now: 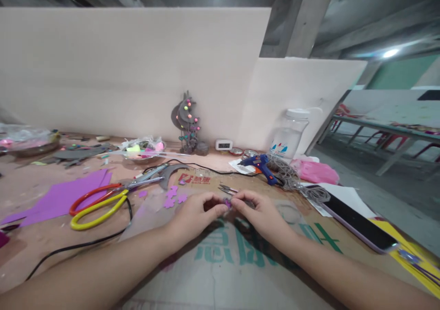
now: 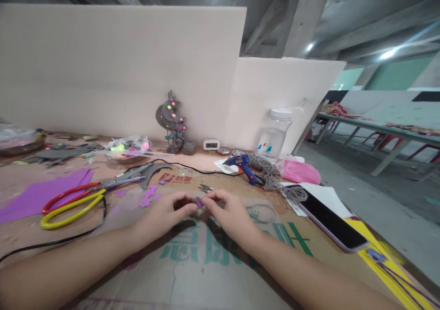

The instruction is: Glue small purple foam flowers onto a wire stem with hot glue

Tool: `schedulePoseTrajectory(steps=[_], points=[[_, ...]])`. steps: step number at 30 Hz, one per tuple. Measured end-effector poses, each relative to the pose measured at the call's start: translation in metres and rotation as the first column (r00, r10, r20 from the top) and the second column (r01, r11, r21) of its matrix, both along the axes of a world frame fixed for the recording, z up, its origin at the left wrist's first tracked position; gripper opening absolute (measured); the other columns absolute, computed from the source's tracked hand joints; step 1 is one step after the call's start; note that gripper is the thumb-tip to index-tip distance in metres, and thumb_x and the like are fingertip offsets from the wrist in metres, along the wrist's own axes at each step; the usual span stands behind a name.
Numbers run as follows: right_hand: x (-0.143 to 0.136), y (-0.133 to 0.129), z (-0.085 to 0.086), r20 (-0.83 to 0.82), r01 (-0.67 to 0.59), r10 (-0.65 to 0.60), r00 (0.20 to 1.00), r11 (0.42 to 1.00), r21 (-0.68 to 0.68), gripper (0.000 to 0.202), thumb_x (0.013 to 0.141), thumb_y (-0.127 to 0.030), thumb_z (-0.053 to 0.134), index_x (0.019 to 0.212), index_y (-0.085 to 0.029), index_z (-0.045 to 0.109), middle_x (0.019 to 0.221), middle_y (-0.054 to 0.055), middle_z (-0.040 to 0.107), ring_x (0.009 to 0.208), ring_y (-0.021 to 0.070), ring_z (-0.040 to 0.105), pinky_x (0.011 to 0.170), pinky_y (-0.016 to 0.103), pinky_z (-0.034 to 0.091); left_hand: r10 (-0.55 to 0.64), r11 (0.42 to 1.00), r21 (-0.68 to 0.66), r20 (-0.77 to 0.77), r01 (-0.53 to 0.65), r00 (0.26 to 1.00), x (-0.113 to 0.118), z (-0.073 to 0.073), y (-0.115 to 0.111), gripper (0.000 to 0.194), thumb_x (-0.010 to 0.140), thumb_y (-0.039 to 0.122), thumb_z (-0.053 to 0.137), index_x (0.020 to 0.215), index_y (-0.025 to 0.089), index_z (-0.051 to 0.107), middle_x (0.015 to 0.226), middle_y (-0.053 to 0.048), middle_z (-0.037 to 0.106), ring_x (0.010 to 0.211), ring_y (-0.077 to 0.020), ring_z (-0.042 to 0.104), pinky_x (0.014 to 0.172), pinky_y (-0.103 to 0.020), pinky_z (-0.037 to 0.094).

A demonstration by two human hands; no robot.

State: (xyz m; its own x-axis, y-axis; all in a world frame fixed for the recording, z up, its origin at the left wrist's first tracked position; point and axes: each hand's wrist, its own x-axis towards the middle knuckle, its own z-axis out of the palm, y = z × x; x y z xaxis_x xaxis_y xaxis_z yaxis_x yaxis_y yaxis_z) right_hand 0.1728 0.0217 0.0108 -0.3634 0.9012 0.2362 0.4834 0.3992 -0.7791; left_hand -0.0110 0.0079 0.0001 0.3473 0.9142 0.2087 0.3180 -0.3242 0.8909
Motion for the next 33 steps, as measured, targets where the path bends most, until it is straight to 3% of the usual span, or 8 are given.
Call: schedulePoseTrajectory(steps=[6,12,15,20,26,33], points=[[-0.0026,-0.001,0.002,0.042,0.021,-0.023,0.999,0.998,0.052,0.024,0.082,-0.033,0.051,0.072,-0.017,0.065,0.073,0.003,0.065,0.072,0.0153,0.059,0.069,0.025,0.044,0.006,1.0,0.021,-0.115,-0.004,0.993,0.0008,0.0038,-0.0023,0.017,0.08,0.031,0.053,0.079,0.016,0.062,0.074,0.0,0.063,0.071,-0.0135,0.056,0.065,-0.022,0.041],[-0.0013,-0.0008,0.0002,-0.048,-0.023,0.024,0.999,1.0,0.013,0.022,0.084,-0.035,0.049,0.078,-0.017,0.061,0.069,0.001,0.063,0.066,0.0139,0.058,0.065,0.024,0.045,0.015,0.999,0.041,-0.071,-0.012,0.997,0.0003,-0.0008,-0.0003,0.024,0.083,0.034,0.047,0.073,0.016,0.059,0.066,0.002,0.057,0.063,-0.0115,0.051,0.059,-0.021,0.038],[-0.0009,-0.0004,-0.0001,-0.098,-0.032,0.029,0.995,0.999,-0.023,0.019,0.083,-0.033,0.05,0.085,-0.017,0.061,0.073,0.001,0.065,0.067,0.0141,0.06,0.064,0.024,0.047,0.027,0.999,0.05,-0.093,-0.022,0.995,-0.0007,-0.0022,0.0003,0.024,0.083,0.034,0.048,0.072,0.016,0.06,0.065,0.002,0.057,0.063,-0.0118,0.051,0.058,-0.021,0.038],[-0.0022,-0.0022,0.0025,-0.031,-0.029,0.03,0.999,0.998,0.055,0.016,0.082,-0.027,0.052,0.075,-0.018,0.063,0.076,0.002,0.066,0.074,0.0153,0.06,0.07,0.025,0.045,0.02,1.0,0.003,-0.109,-0.02,0.994,-0.0018,0.0004,-0.0004,0.021,0.082,0.033,0.051,0.078,0.017,0.064,0.07,0.002,0.063,0.067,-0.0127,0.055,0.061,-0.022,0.04],[-0.0025,-0.0014,0.0014,0.033,-0.018,0.016,0.999,0.998,0.064,0.016,0.083,-0.027,0.051,0.076,-0.017,0.062,0.074,0.002,0.066,0.071,0.0148,0.059,0.067,0.024,0.044,0.012,1.0,-0.01,0.046,-0.011,0.999,-0.0016,-0.0021,0.0027,0.022,0.083,0.033,0.052,0.093,0.018,0.064,0.088,-0.001,0.068,0.081,-0.0147,0.061,0.073,-0.023,0.046],[-0.0019,0.0,-0.0013,0.064,-0.042,0.036,0.997,0.995,0.088,0.016,0.083,-0.027,0.052,0.078,-0.018,0.063,0.078,0.002,0.067,0.074,0.0154,0.06,0.072,0.026,0.045,0.079,0.996,0.038,-0.035,-0.078,0.996,-0.0015,-0.0005,0.0007,0.021,0.083,0.033,0.05,0.081,0.017,0.063,0.077,-0.001,0.066,0.072,-0.0135,0.06,0.065,-0.022,0.045]])
